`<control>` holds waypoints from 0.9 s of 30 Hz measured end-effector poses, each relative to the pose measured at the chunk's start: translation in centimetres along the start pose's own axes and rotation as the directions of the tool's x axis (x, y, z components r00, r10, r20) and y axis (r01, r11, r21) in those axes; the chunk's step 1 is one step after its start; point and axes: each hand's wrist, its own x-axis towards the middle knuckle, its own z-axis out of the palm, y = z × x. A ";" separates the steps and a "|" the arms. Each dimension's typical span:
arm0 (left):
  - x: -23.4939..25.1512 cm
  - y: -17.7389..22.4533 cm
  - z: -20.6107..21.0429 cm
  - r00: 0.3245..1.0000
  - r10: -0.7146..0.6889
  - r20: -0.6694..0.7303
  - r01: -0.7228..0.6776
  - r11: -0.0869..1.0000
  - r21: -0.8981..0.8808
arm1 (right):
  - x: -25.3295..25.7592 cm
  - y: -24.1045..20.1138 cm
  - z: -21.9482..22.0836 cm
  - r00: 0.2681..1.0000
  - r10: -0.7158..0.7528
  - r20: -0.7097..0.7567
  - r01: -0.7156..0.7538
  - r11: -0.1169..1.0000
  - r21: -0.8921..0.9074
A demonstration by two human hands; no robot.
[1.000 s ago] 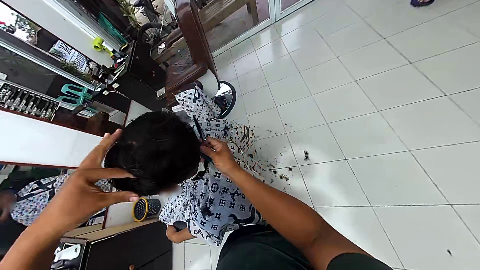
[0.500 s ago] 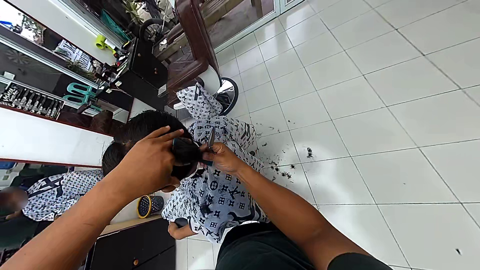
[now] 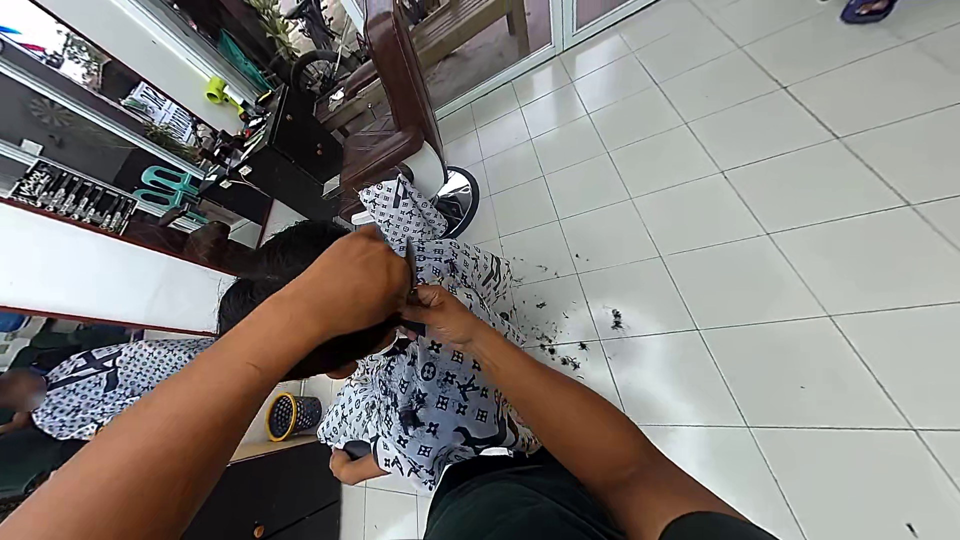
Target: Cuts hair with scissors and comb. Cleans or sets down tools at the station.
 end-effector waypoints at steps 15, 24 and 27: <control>-3.4 -1.1 0.1 0.988 -0.121 0.093 0.137 0.973 -0.183 | -0.6 0.5 -0.6 0.998 -0.041 -0.036 0.048 0.973 0.225; -0.5 0.1 -1.2 0.949 -0.212 0.233 0.260 0.945 -0.199 | -2.8 1.6 1.9 0.869 -0.320 -0.376 0.401 0.902 0.158; -0.9 0.1 -0.5 0.954 -0.272 0.127 0.299 0.900 -0.318 | -3.3 1.7 3.1 0.826 -0.512 -0.237 0.418 0.837 -0.353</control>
